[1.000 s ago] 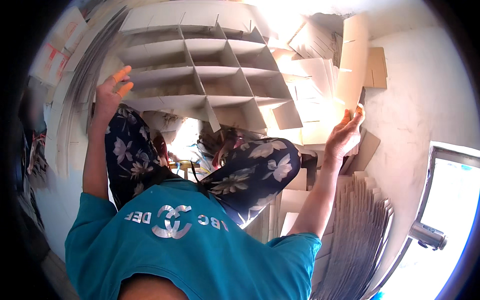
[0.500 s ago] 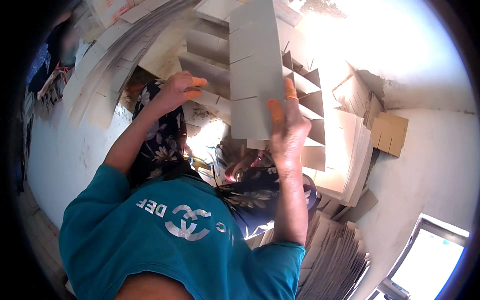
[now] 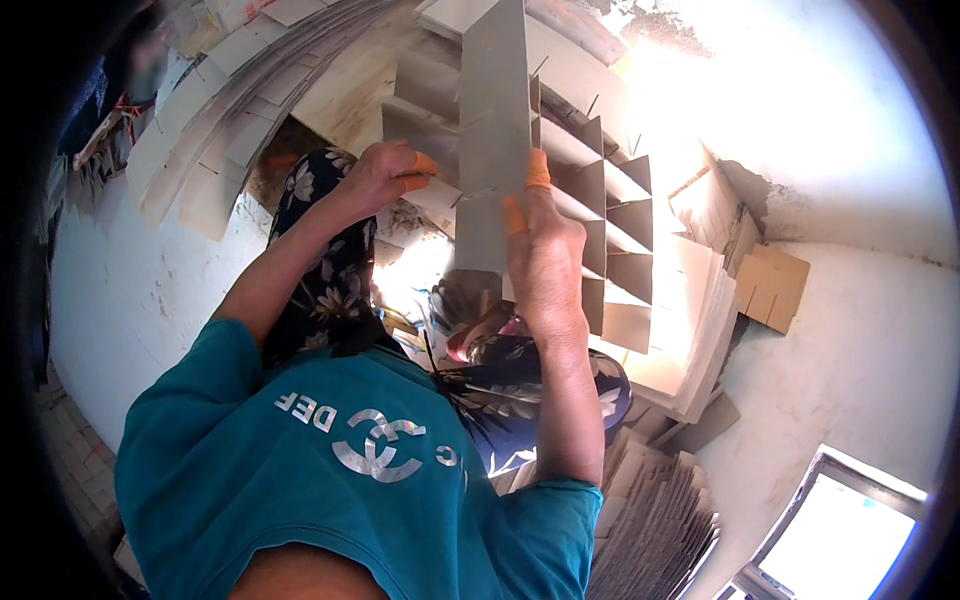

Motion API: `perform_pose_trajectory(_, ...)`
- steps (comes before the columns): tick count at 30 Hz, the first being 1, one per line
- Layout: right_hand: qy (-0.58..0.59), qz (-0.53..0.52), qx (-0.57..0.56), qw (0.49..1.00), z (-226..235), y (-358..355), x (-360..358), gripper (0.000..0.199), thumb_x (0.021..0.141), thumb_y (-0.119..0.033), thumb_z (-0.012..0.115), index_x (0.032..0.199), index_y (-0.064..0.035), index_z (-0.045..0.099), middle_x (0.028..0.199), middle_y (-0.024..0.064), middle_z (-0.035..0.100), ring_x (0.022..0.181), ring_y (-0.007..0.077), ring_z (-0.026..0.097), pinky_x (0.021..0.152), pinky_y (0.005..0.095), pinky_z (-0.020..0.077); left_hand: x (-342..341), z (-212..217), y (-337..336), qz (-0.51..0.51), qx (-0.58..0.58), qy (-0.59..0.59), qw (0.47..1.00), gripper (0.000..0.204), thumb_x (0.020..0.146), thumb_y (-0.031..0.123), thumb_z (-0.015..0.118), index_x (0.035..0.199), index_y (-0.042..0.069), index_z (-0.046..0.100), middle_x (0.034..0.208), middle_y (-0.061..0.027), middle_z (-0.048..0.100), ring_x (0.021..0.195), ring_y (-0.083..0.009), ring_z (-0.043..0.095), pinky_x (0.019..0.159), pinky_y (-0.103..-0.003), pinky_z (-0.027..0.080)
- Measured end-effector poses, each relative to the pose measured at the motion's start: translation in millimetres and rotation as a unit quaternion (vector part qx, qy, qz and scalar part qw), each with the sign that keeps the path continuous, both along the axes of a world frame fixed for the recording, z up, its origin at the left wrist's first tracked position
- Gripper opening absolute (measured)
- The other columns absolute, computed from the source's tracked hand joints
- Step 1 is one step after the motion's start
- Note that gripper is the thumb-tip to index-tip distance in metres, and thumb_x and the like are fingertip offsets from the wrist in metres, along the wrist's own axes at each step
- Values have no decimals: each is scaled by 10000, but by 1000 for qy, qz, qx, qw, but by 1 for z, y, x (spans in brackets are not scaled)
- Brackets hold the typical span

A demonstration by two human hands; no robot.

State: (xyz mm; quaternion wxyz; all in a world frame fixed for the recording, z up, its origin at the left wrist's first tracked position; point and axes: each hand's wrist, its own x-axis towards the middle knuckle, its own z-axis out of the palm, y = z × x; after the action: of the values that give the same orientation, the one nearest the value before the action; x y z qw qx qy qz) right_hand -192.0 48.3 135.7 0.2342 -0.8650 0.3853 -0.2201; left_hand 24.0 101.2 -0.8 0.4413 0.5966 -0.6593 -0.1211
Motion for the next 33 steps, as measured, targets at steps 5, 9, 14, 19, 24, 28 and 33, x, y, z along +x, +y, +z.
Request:
perform_pose_trajectory(5, 27, -5, 31, 999, -7, 4, 6, 450, 855, 0, 589, 1297, -8, 508, 685, 148, 576, 574, 116, 520, 599, 236, 463, -2, -6, -3, -10, -4, 33, 999, 176, 701, 34, 709, 875, 19, 683, 679, -120, 576, 688, -273, 574, 603, -381, 450)
perform_pose_trajectory(9, 14, 9, 19, 1000, -21, 0, 14, 425, 853, 10, 574, 1274, 9, 516, 667, 158, 554, 560, 127, 525, 576, 254, 465, -3, -2, -5, -10, -5, 26, 1000, 172, 705, 22, 699, 875, 17, 678, 679, -119, 575, 687, -270, 575, 610, -375, 455)
perform_pose_trajectory(14, 31, 70, -9, 997, -32, -4, 16, 468, 838, 12, 537, 1291, 78, 439, 653, 194, 557, 551, 277, 595, 509, 342, 474, -2, 4, -5, -8, 46, 58, 997, 133, 710, 43, 673, 839, 14, 656, 703, -157, 591, 742, -329, 587, 670, -414, 462)
perform_pose_trajectory(19, 26, 83, -51, 995, -68, 1, 16, 410, 852, 0, 542, 1254, 59, 485, 643, 214, 566, 549, 310, 606, 515, 353, 471, -3, 6, -4, -13, 52, 63, 997, 157, 710, 43, 668, 866, 33, 670, 718, -151, 597, 753, -322, 589, 693, -403, 472)
perform_pose_trajectory(24, 73, 33, -16, 997, -67, 5, 24, 471, 841, -8, 537, 1293, 71, 427, 606, 212, 563, 543, 333, 615, 500, 375, 468, -4, 9, -4, -6, 72, 72, 995, 178, 705, 39, 664, 883, 50, 676, 725, -145, 598, 757, -317, 589, 699, -400, 471)
perform_pose_trajectory(28, 88, 57, -21, 994, -51, 3, 31, 527, 831, -6, 521, 1328, 87, 375, 606, 204, 563, 542, 335, 605, 490, 397, 460, 1, 1, -6, 2, 49, 62, 997, 174, 698, 36, 665, 871, 50, 678, 723, -141, 599, 755, -313, 589, 685, -402, 468)
perform_pose_trajectory(33, 92, 78, -64, 991, -97, 8, 26, 539, 820, -1, 505, 1333, 86, 363, 626, 197, 554, 558, 345, 585, 481, 430, 434, -1, 1, -8, -9, 40, 64, 997, 188, 696, 27, 704, 883, 32, 685, 744, -122, 615, 716, -275, 597, 647, -371, 470)
